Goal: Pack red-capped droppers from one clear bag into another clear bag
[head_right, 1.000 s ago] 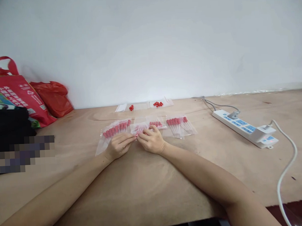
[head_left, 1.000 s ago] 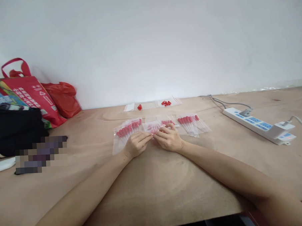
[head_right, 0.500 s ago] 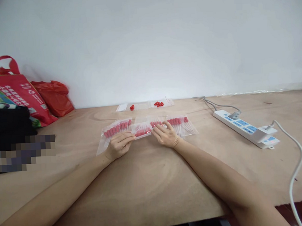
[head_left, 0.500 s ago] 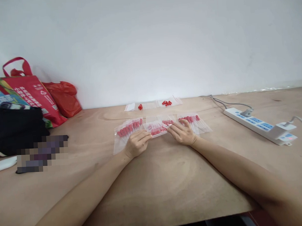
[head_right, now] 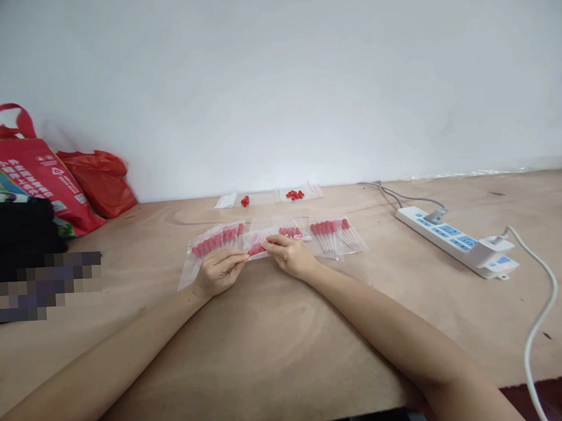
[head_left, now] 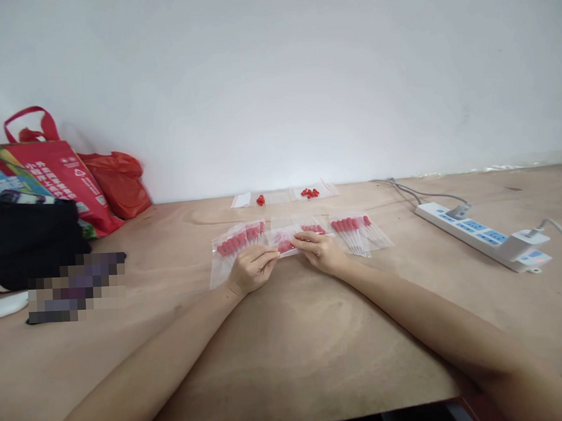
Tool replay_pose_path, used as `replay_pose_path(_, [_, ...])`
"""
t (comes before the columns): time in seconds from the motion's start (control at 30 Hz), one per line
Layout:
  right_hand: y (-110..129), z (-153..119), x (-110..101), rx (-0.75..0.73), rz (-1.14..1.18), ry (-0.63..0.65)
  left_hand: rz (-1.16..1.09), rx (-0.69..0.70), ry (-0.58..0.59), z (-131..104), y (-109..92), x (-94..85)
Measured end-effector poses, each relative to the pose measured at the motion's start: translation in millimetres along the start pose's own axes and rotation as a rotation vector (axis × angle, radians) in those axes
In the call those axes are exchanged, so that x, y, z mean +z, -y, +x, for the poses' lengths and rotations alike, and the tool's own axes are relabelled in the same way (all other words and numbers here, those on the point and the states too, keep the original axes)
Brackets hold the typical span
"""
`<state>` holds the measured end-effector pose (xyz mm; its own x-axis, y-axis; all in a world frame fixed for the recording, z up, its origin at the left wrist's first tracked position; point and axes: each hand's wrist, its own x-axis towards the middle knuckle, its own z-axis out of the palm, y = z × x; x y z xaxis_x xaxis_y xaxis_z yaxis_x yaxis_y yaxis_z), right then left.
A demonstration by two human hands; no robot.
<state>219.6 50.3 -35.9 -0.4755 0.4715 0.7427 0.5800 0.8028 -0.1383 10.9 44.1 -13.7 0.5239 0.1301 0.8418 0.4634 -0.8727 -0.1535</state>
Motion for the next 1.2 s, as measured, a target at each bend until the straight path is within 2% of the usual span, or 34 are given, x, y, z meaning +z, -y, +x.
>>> replay_pose_path(0.13, [-9.3,2.1,0.6,-0.009,0.018,-0.082,0.037,-0.035,0.034,-0.6,1.2,-1.8])
replay_pose_path(0.3, [-46.7,-5.9,-17.0,0.155,0.061,-0.183,0.062,-0.041,0.077,-0.4,2.0,-1.7])
replay_pose_path(0.43, [-68.9,-17.7,-34.4,0.251,0.063,-0.05,0.066,-0.06,0.095,-0.4,2.5,-1.2])
replay_pose_path(0.57, [-70.5,-22.0,-51.6,0.305,-0.069,0.145,0.084,-0.097,0.141,-2.5,3.6,-0.6])
replay_pose_path(0.63, [-70.9,-19.8,-60.1,0.423,-0.183,0.142,0.088,-0.109,0.163,-3.6,4.2,0.0])
replay_pose_path(0.67, [-72.6,-18.4,-64.2,0.527,-0.246,0.11,0.088,-0.113,0.176,-4.0,4.5,0.3])
replay_pose_path(0.77, [-83.8,-16.7,-75.4,0.948,-0.423,0.025,0.091,-0.127,0.21,-4.3,4.8,1.2])
replay_pose_path(0.87, [-99.1,-20.3,-84.2,1.263,-0.454,0.101,0.093,-0.137,0.227,-3.7,4.5,1.3])
replay_pose_path(1.0, [-112.3,-25.4,-89.5,1.394,-0.319,0.223,0.09,-0.156,0.251,-3.4,3.8,0.9])
replay_pose_path(1.1, [-114.2,-25.5,-87.7,1.426,-0.24,0.182,0.09,-0.156,0.253,-3.8,4.0,0.7])
replay_pose_path(1.2, [-111.6,-23.5,-84.4,1.418,-0.057,0.099,0.097,-0.146,0.255,-4.1,4.4,0.7])
